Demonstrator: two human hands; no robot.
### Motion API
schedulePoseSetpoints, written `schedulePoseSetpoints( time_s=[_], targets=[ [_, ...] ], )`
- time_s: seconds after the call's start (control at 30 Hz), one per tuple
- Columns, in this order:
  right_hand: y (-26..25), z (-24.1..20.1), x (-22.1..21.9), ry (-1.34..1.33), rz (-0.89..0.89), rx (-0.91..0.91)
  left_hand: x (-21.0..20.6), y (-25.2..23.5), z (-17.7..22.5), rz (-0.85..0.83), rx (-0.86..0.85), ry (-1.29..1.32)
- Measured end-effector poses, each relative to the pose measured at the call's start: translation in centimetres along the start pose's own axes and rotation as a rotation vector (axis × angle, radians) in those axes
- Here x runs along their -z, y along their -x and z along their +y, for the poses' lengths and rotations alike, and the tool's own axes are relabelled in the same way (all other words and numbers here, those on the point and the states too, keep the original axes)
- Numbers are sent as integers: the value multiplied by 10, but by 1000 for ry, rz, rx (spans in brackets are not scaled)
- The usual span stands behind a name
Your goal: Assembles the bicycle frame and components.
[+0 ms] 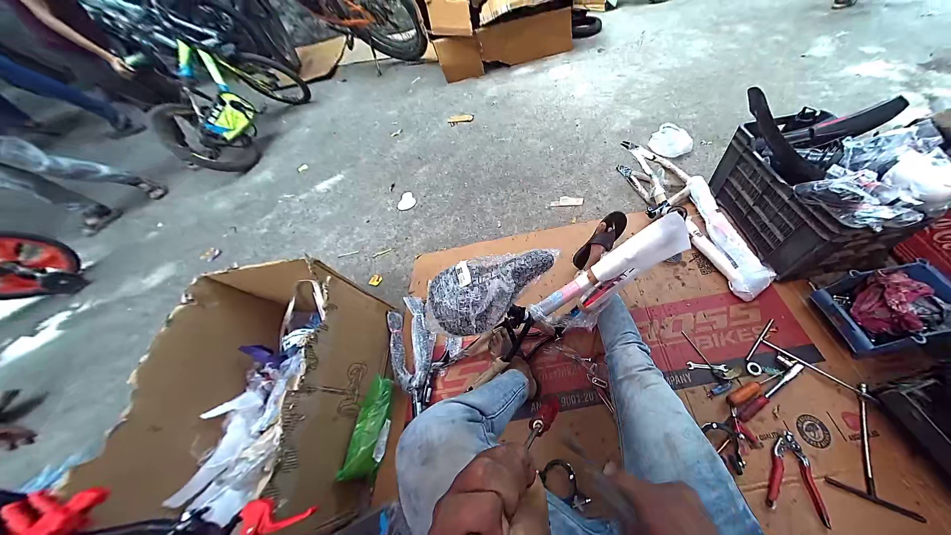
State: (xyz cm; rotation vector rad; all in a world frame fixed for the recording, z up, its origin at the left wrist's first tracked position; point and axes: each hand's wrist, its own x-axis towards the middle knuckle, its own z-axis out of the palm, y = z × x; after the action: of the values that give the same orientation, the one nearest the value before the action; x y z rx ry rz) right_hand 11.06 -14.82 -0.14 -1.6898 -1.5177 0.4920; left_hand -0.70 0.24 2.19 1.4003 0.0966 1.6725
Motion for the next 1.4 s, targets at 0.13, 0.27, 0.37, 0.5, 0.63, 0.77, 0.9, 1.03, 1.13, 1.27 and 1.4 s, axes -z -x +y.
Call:
schedulePoseSetpoints(
  time_s=[0.13, 0.27, 0.37, 0.5, 0.63, 0.77, 0.9, 1.03, 1.13, 1.27, 1.4],
  targets=[
    [-15, 16, -24, 113, -346, -410, 6, 15, -18, 22, 65, -11],
    [-14, -2, 7, -153, 144, -42, 9, 14, -4, 27, 59, 2],
    [-9, 1, -3, -62, 56, 27, 6, -2, -2, 15, 11, -7],
    [-15, 23, -35, 85, -429, -480, 14, 4, -9, 29, 76, -19],
    [-14, 13, -4, -126, 60, -109, 16, 1, 4, 51, 80, -15],
    [-11, 11, -8, -168, 147, 114, 10, -10, -6, 42, -4, -26],
    [-19, 30, -38, 31, -398, -397, 19, 0, -14, 8, 70, -60],
    [-20, 13, -8, -165, 64, -140, 24, -5, 2, 26, 60, -79],
    [-24, 2, 10, -279, 218, 144, 18, -17, -5, 39, -9, -48],
    [-18, 15, -28, 33, -353, -325, 10, -11, -8, 8, 29, -34],
    [-25, 22, -25, 4, -141, -349, 19, -6, -6, 88, 58, -4]
  ],
)
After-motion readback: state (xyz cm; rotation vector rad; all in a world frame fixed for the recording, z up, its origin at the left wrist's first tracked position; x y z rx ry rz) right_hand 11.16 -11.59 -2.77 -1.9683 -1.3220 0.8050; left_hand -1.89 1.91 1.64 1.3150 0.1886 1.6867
